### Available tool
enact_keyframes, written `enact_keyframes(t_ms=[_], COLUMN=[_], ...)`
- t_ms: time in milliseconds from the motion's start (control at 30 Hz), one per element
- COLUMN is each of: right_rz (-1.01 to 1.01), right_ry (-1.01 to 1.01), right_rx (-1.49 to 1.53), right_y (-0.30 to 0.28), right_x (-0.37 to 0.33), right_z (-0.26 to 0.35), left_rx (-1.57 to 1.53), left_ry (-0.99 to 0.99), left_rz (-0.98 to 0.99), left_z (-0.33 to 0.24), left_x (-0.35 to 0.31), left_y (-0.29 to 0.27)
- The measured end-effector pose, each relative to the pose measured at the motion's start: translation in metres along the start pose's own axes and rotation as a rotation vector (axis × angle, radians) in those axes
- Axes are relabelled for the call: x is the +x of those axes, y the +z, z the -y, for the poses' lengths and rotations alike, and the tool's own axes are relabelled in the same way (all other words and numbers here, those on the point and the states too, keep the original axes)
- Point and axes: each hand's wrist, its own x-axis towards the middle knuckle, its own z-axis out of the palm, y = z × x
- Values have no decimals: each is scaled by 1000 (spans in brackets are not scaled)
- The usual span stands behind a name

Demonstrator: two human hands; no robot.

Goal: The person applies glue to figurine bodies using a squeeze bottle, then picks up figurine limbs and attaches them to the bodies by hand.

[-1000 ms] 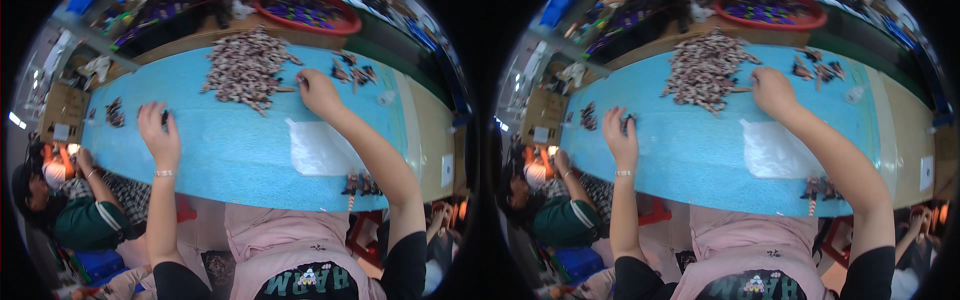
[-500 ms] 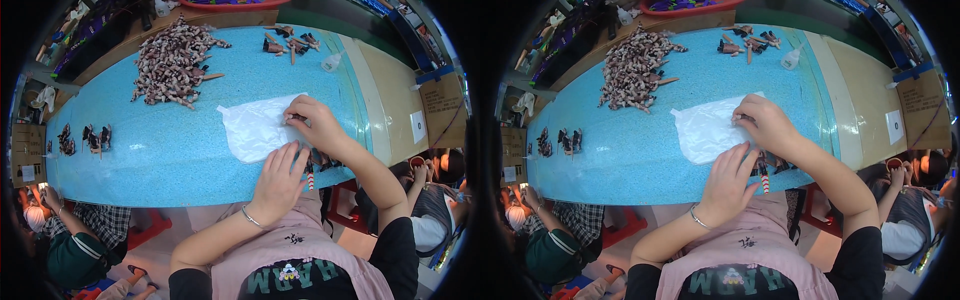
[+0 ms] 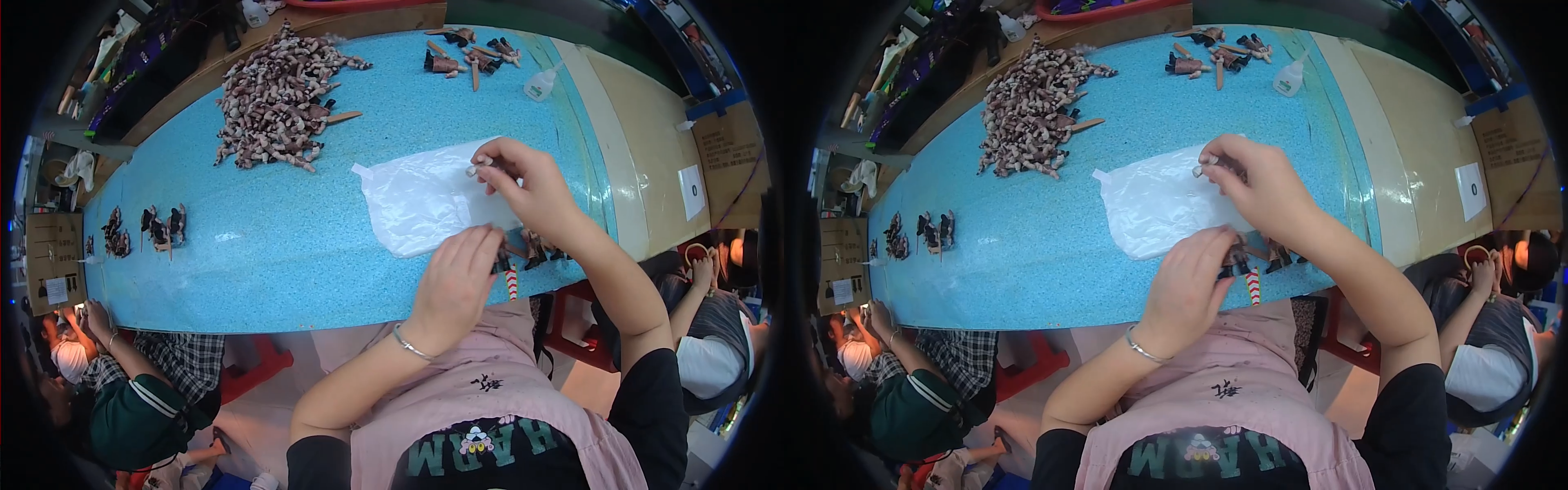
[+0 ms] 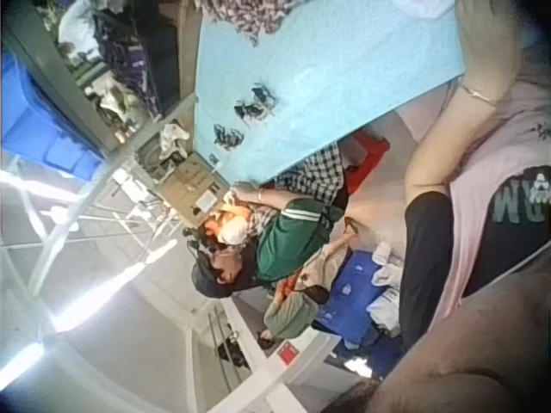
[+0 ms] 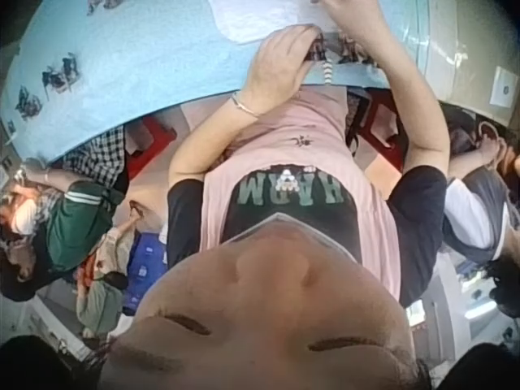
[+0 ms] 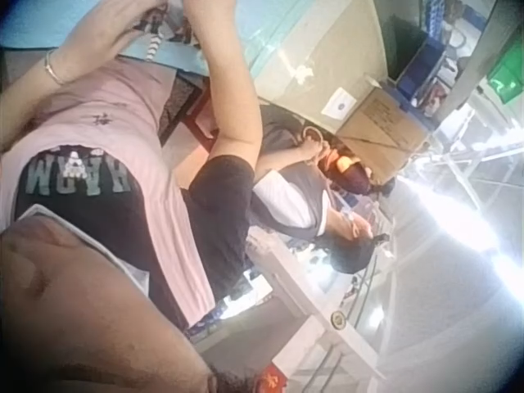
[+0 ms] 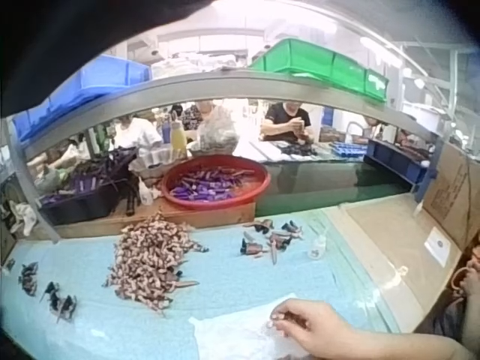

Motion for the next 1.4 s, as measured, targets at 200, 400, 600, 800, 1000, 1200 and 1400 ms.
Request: enact_keyframes(t_ms=[200,400,600,800,1000,1200,1400], right_rz=[61,188,306,320,289,318,256], right_ry=[59,-57,-147,-193,-159,55,-110], right_rx=[273,251,147,96,73,193,127], right_y=[0,38,59,66,67,66,70], right_x=[-34,-76,-83,-83,-86,-85,-84], right_z=[4,12,10,8,10,13,6], left_rx=[-98,-236,-228,-220,-299,-599,-534], left_ry=[-235,-400,-404,-394,-403,-533,-569], left_rz=[-29,-31,-23,-31,-32,-99,-108], left_z=[0,-4,-2,-3,-1,10,11], left_x=[-33,-65,-67,-69,-69,-73,-74], left_y=[-49,-67,-64,-64,-66,-61,-55])
